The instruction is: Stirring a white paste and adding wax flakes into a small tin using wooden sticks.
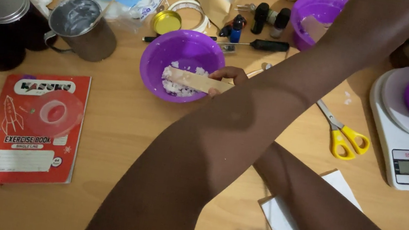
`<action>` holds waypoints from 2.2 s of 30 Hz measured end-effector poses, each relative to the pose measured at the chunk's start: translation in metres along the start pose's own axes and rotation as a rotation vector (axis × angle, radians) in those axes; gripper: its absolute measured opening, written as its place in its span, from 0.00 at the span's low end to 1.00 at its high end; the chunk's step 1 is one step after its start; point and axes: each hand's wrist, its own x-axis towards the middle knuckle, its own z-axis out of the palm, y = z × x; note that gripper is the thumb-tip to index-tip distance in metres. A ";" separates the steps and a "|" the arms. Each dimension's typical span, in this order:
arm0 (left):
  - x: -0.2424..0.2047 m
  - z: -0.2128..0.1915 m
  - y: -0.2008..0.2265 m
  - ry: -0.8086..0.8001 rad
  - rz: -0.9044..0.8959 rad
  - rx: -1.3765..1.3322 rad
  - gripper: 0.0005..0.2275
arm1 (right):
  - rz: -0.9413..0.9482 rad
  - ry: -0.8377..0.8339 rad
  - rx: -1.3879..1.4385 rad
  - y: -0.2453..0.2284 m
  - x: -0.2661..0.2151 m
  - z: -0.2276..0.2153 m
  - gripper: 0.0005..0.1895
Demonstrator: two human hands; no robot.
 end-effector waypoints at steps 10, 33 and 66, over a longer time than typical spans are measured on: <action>-0.011 0.000 -0.005 0.605 0.141 -0.248 0.13 | 0.009 0.004 0.031 -0.007 0.010 0.009 0.15; -0.158 -0.199 -0.029 0.640 -1.100 -1.327 0.26 | 0.004 -0.015 0.117 -0.036 0.008 0.010 0.15; -0.299 -0.185 -0.110 0.791 -0.439 -0.404 0.07 | 0.186 0.387 0.297 -0.043 0.016 0.013 0.05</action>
